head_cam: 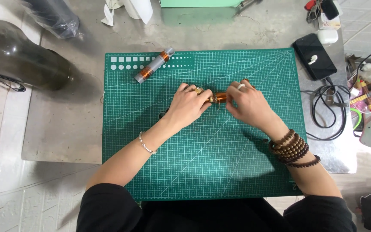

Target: Assembling small metal components and wires on a cutting mat for precision manufacturing.

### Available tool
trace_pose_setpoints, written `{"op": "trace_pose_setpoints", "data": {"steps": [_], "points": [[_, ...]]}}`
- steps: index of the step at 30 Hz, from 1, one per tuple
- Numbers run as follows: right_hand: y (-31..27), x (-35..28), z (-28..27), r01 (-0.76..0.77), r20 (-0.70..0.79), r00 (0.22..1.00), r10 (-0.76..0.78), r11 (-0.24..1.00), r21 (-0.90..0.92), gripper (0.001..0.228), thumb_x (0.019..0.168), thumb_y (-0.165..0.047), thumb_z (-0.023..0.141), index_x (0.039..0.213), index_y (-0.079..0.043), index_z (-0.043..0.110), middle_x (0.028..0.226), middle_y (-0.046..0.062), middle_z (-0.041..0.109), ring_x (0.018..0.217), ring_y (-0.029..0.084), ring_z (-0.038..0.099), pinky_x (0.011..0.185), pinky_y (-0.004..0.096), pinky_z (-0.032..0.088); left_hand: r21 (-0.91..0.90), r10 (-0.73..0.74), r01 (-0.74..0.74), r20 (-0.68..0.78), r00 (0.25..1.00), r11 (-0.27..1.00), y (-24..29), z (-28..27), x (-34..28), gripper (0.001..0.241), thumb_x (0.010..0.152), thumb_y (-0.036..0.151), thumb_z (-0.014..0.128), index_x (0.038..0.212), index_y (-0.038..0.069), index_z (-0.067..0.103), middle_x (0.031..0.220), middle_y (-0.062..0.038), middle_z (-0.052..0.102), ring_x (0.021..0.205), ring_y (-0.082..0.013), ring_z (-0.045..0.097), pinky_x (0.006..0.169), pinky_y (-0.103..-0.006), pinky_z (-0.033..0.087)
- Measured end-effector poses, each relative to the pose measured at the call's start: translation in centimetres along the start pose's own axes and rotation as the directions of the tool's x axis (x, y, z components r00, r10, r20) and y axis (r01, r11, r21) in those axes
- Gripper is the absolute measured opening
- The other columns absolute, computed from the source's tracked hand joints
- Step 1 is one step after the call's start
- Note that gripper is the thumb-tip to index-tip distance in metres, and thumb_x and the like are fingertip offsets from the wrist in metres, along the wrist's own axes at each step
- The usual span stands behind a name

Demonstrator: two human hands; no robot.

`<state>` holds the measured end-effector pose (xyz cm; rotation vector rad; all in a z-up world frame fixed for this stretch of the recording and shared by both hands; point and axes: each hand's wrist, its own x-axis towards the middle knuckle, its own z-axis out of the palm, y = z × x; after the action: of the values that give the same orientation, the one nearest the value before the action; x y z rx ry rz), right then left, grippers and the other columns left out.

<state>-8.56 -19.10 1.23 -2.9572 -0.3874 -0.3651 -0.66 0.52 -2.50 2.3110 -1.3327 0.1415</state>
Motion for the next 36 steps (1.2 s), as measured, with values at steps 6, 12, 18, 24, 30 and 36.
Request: {"op": "trace_pose_setpoints", "data": {"steps": [6,12,18,24,30,36], "points": [[4.0,-1.5,3.2,0.062,-0.273,0.947,-0.167,0.933,-0.355,0.013,0.08,-0.015,0.064,0.077,-0.015,0.052,0.07,-0.002,0.049,0.067,0.017,0.057,0.05,0.028,0.05,-0.021,-0.012,0.012,0.005,1.0,1.0,-0.4,0.2,-0.1,0.021,0.083,0.024,0.066,0.102,0.015,0.063,0.077,-0.011,0.069,0.084,-0.0271,0.064,0.078,-0.0386,0.041],[6.9,-3.0,0.6,-0.077,-0.435,0.898,-0.066,0.95,-0.303,0.013,0.075,-0.006,0.062,0.083,-0.01,0.054,0.076,0.002,0.051,0.072,0.022,0.058,0.062,0.03,0.05,-0.061,-0.016,0.016,0.004,1.0,0.998,-0.2,-0.2,0.2,0.02,0.083,0.021,0.067,0.1,0.013,0.065,0.088,-0.014,0.07,0.093,-0.0285,0.064,0.085,-0.0408,0.041],[2.8,-2.0,-2.8,-0.126,-0.166,0.894,0.417,0.588,0.799,0.015,0.098,0.002,0.049,0.085,0.005,0.056,0.082,0.019,0.062,0.085,0.034,0.065,0.079,0.042,0.052,-0.74,-0.05,0.094,0.082,0.995,0.666,1.4,-5.3,0.2,0.016,0.091,0.014,0.059,0.104,0.006,0.065,0.101,-0.015,0.068,0.098,-0.0287,0.063,0.09,-0.0397,0.045],[4.2,-1.9,-2.5,-0.121,-0.042,0.897,0.439,0.335,0.934,0.023,0.102,-0.007,0.05,0.081,0.0,0.051,0.068,0.012,0.056,0.082,0.026,0.066,0.082,0.039,0.052,-0.959,0.107,0.264,0.275,0.956,0.1,-3.2,-7.1,-3.0,0.032,0.098,0.024,0.043,0.11,0.001,0.062,0.1,-0.019,0.067,0.093,-0.0273,0.067,0.086,-0.0401,0.054],[5.4,-1.8,-4.1,-0.147,-0.174,0.943,0.284,0.823,0.548,0.034,0.099,-0.017,0.073,0.072,-0.003,0.056,0.057,0.006,0.053,0.059,0.025,0.055,0.069,0.031,0.043,-0.939,0.006,0.333,0.334,0.942,0.083,-6.6,-11.0,-6.8,0.05,0.1,0.037,0.028,0.114,-0.001,0.058,0.1,-0.02,0.067,0.089,-0.027,0.068,0.083,-0.0402,0.055],[4.6,-0.4,-9.2,-0.109,-0.044,0.991,0.127,0.95,0.291,0.036,0.097,-0.023,0.075,0.077,-0.001,0.054,0.057,0.002,0.041,0.05,0.011,0.035,0.049,0.021,0.034,-0.942,-0.171,0.284,0.255,0.952,0.177,-6.2,-14.9,-8.4,0.055,0.099,0.044,0.03,0.123,0.0,0.052,0.103,-0.016,0.065,0.081,-0.0253,0.067,0.075,-0.0333,0.059]]}}
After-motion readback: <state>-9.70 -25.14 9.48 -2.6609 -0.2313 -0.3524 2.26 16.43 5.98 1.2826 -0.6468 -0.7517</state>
